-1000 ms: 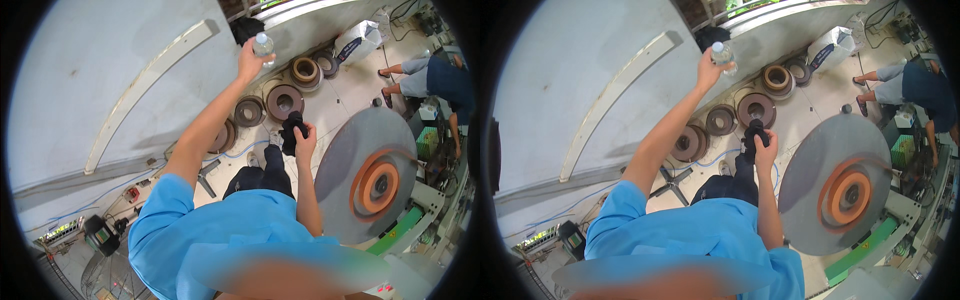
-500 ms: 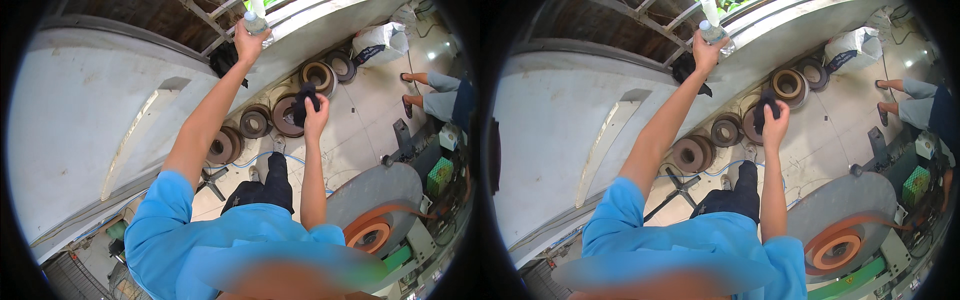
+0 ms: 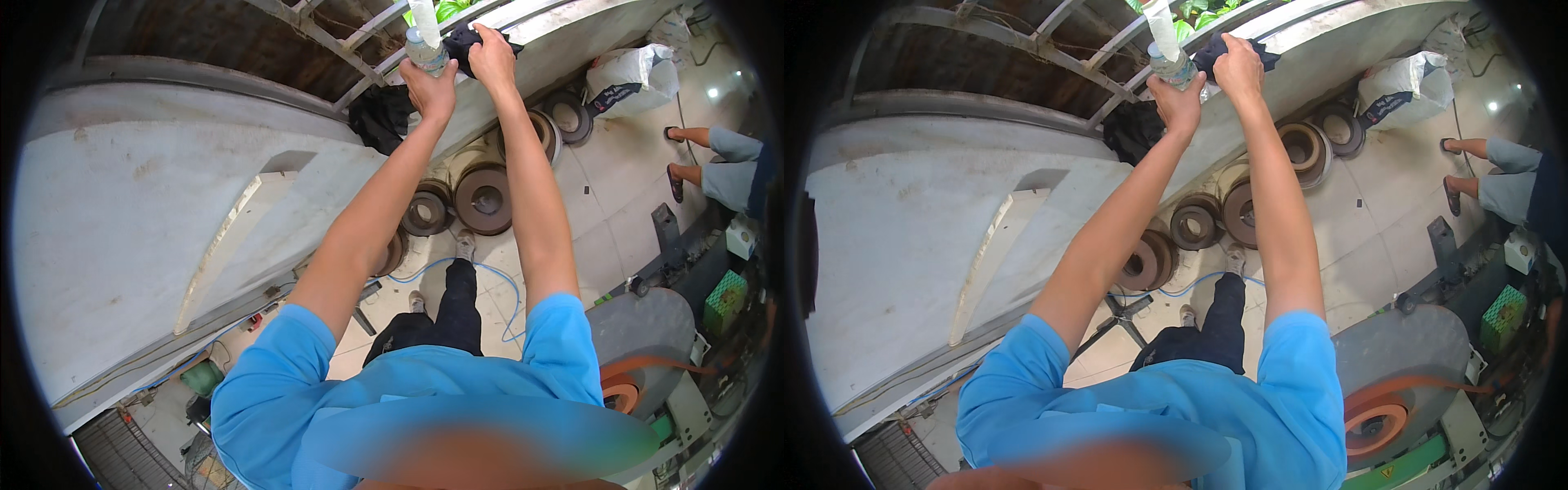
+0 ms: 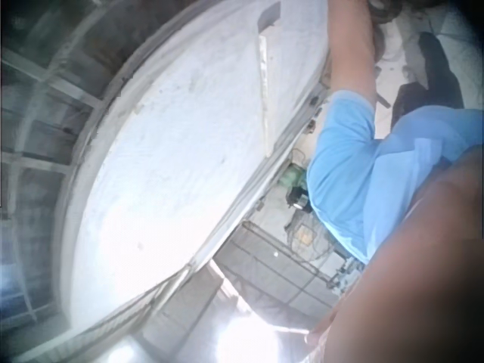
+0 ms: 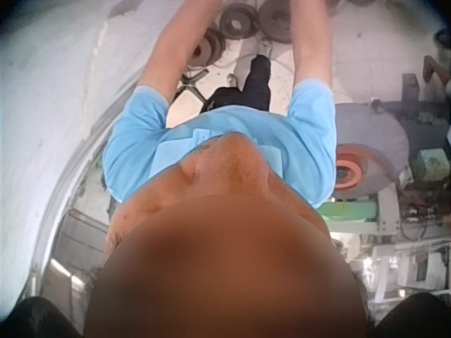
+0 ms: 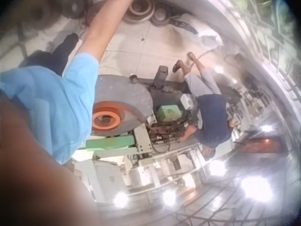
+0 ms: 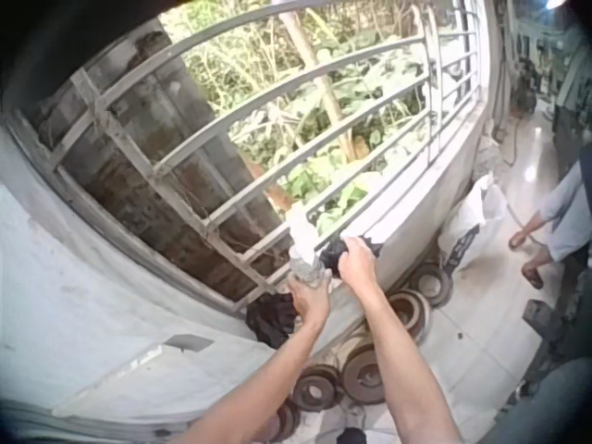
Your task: The person uses a utility knife to score and cut a large white board, then places it on a machine. They also handle a water bottle and a cloth, wiping the board surface before and after cutting.
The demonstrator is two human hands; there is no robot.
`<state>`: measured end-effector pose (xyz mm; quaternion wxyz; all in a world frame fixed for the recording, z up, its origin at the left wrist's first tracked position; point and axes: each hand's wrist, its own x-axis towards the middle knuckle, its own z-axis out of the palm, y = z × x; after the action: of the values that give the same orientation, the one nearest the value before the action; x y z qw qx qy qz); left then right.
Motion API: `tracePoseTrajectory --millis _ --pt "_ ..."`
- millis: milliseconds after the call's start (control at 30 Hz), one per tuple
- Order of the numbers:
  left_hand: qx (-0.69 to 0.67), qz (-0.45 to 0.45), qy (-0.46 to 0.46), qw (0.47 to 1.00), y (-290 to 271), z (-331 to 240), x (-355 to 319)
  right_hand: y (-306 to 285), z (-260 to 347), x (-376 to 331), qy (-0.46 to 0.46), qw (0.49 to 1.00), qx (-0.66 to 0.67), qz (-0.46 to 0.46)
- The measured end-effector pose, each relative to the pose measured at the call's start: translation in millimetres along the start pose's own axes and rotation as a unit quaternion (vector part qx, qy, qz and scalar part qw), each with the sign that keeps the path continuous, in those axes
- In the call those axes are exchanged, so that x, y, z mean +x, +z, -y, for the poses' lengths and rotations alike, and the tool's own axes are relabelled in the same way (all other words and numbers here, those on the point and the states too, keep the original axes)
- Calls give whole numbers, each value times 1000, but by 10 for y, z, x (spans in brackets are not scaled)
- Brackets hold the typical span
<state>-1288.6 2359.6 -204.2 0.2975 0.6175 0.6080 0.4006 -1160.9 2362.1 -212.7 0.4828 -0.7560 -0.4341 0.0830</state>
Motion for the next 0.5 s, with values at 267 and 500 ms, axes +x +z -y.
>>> tracePoseTrajectory --millis 267,500 --pt "12 12 31 999 -84 227 1 -418 105 -1082 68 987 105 -105" --pt "-196 107 90 970 -857 552 -990 -231 171 -3340 219 958 137 -120"
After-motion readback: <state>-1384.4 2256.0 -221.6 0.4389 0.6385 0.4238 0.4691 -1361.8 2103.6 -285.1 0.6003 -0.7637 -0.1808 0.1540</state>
